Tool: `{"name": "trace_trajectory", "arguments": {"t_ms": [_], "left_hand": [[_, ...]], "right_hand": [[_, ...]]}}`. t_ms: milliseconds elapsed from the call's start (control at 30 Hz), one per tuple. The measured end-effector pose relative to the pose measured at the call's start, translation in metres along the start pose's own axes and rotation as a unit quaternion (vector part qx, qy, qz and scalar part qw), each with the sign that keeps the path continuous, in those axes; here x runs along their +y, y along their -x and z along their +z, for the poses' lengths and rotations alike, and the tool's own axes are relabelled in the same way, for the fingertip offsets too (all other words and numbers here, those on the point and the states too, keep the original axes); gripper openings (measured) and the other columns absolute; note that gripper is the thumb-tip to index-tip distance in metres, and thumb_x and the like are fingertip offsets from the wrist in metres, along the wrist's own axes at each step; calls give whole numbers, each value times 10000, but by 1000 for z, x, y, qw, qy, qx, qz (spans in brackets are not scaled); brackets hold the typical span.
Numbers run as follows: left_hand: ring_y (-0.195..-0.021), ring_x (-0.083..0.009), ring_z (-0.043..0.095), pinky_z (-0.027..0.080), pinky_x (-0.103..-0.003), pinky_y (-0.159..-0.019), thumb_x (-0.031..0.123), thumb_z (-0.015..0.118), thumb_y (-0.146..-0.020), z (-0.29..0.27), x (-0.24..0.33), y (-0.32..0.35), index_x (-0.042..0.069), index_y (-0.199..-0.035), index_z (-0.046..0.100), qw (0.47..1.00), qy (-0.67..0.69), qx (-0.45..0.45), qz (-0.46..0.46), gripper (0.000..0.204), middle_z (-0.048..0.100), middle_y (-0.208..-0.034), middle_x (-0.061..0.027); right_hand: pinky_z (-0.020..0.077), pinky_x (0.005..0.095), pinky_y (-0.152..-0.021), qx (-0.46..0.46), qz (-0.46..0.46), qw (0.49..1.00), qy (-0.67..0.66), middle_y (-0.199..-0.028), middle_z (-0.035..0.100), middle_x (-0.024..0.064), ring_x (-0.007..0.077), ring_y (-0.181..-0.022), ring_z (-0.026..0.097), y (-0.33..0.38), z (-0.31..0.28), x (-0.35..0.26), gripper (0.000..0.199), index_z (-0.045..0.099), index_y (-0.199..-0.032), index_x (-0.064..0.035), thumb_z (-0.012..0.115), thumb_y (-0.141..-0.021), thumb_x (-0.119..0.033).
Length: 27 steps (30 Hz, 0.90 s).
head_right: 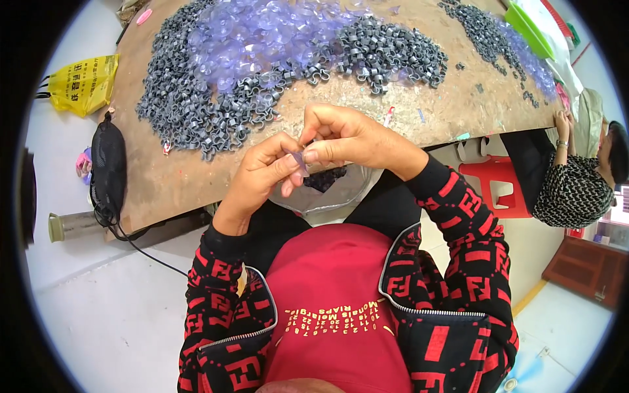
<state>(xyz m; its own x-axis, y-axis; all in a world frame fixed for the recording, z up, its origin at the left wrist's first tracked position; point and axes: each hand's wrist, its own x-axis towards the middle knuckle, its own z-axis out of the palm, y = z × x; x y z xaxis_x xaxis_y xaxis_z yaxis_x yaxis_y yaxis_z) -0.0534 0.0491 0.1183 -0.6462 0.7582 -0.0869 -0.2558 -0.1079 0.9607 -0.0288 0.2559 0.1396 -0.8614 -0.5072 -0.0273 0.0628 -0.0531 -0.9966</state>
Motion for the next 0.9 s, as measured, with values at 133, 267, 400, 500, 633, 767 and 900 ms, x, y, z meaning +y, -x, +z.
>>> {"name": "trace_trajectory", "arguments": {"t_ms": [133, 267, 400, 500, 633, 767, 900], "left_hand": [[-584, -90, 558, 445, -223, -522, 80, 563, -859, 4, -3, -3, 7, -930, 572, 976, -169, 81, 115, 102, 596, -719, -52], [-650, -110, 592, 474, -222, -568, 56, 578, -850, 7, -11, -5, -6, -935, 580, 960, -187, 107, 180, 105, 613, -755, -56], [-707, -95, 590, 465, -200, -599, 38, 588, -841, 12, -9, -1, 11, -944, 585, 980, -29, 142, 135, 107, 618, -833, -54], [-723, -110, 591, 477, -216, -642, 51, 599, -836, 8, -12, -4, 9, -936, 581, 984, 24, 131, 116, 110, 612, -840, -56], [-746, -118, 595, 494, -251, -703, 69, 597, -839, 6, -12, -4, 1, -912, 570, 983, 140, 94, 69, 104, 612, -808, -59], [-733, -120, 591, 487, -246, -710, 91, 594, -846, 9, -16, -5, 11, -928, 560, 983, 141, 96, 67, 120, 604, -814, -53], [-754, -116, 585, 481, -248, -719, 92, 581, -856, 13, -28, 6, 9, -966, 544, 990, 103, 87, 45, 142, 594, -837, -50]], "right_hand": [[328, 162, -476, 56, 41, 991, -112, -692, 509, -19, 30, -550, 441, -2, 3, 12, 176, 508, -934, -74, 611, -855, -194], [316, 156, -473, 104, 31, 957, -270, -667, 503, -14, 29, -524, 414, -2, 19, 27, 185, 509, -927, -78, 611, -857, -215], [301, 166, -470, 131, 26, 955, -266, -668, 499, -16, 35, -511, 386, -3, 24, 28, 187, 507, -911, -86, 616, -853, -227], [284, 176, -470, 133, 21, 958, -254, -662, 480, -28, 35, -512, 368, -1, 23, 30, 191, 503, -902, -90, 624, -847, -228], [264, 186, -472, 111, 33, 972, -202, -652, 450, -41, 35, -524, 361, -2, 17, 22, 202, 495, -895, -91, 635, -837, -224], [270, 186, -476, 131, 44, 974, -182, -664, 459, -41, 35, -529, 365, -1, 19, 18, 196, 487, -883, -90, 632, -838, -213], [302, 181, -495, 134, 70, 985, -79, -681, 467, -47, 35, -559, 400, 17, 21, 20, 217, 497, -920, -74, 621, -837, -232]]}}
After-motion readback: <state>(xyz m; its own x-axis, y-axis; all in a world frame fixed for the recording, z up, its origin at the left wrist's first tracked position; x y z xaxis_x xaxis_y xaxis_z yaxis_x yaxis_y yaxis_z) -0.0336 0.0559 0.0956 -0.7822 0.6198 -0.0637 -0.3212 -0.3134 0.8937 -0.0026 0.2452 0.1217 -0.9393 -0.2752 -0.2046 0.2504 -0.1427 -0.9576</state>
